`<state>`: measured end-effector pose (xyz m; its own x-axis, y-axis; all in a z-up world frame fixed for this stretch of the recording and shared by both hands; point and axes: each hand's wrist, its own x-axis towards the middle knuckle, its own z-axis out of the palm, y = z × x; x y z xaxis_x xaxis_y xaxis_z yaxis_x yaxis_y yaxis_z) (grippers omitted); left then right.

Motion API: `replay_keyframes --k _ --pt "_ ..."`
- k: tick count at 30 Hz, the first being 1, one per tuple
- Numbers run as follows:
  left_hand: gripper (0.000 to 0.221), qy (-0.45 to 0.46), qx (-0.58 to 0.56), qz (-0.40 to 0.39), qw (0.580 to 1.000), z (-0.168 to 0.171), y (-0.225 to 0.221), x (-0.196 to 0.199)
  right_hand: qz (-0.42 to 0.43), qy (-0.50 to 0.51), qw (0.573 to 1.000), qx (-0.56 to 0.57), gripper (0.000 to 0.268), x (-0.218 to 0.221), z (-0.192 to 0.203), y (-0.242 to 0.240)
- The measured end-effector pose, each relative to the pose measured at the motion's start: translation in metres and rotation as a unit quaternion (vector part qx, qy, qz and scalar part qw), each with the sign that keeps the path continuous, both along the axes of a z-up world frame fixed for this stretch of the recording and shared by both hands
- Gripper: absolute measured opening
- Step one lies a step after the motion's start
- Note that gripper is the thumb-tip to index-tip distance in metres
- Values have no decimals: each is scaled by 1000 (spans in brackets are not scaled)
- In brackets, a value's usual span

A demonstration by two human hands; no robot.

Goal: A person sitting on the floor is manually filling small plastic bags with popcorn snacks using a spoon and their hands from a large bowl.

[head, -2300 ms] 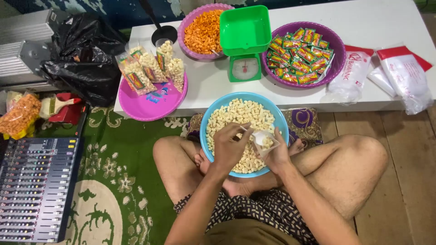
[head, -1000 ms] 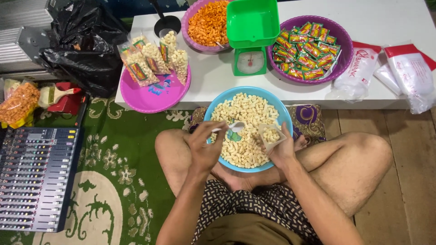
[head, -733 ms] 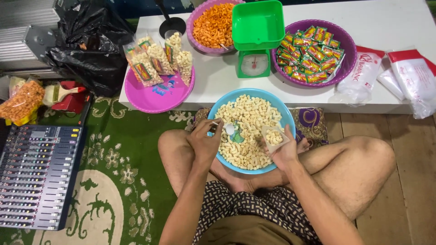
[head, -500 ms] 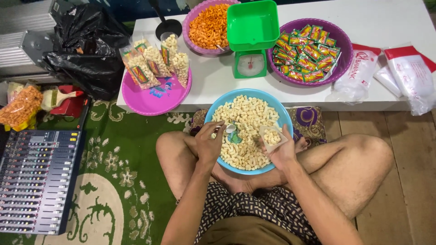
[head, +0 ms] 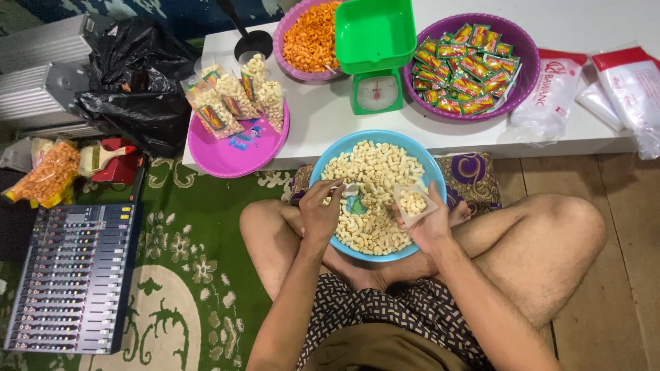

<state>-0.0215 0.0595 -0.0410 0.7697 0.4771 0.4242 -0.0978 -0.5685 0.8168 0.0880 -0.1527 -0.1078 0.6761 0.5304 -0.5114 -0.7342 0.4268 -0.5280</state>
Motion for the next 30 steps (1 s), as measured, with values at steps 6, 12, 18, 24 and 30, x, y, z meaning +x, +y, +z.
replay_keyframes --k 6,12,18,24,30 --pt "15 -19 9 8 1000 -6 3 2 1 12 1000 17 76 -1 5 -2" --pt "12 -12 43 9 999 -14 7 9 12 -4 1000 13 79 2 -8 -1" --pt "12 19 -24 52 998 -26 10 5 6 8 1000 3 76 -3 -2 -2" --pt "15 104 -96 86 986 -32 18 -8 -5 10 1000 2 75 -5 -6 -1" --pt "19 161 -179 116 964 -35 19 -13 2 12 1000 -9 76 -2 -14 -1"
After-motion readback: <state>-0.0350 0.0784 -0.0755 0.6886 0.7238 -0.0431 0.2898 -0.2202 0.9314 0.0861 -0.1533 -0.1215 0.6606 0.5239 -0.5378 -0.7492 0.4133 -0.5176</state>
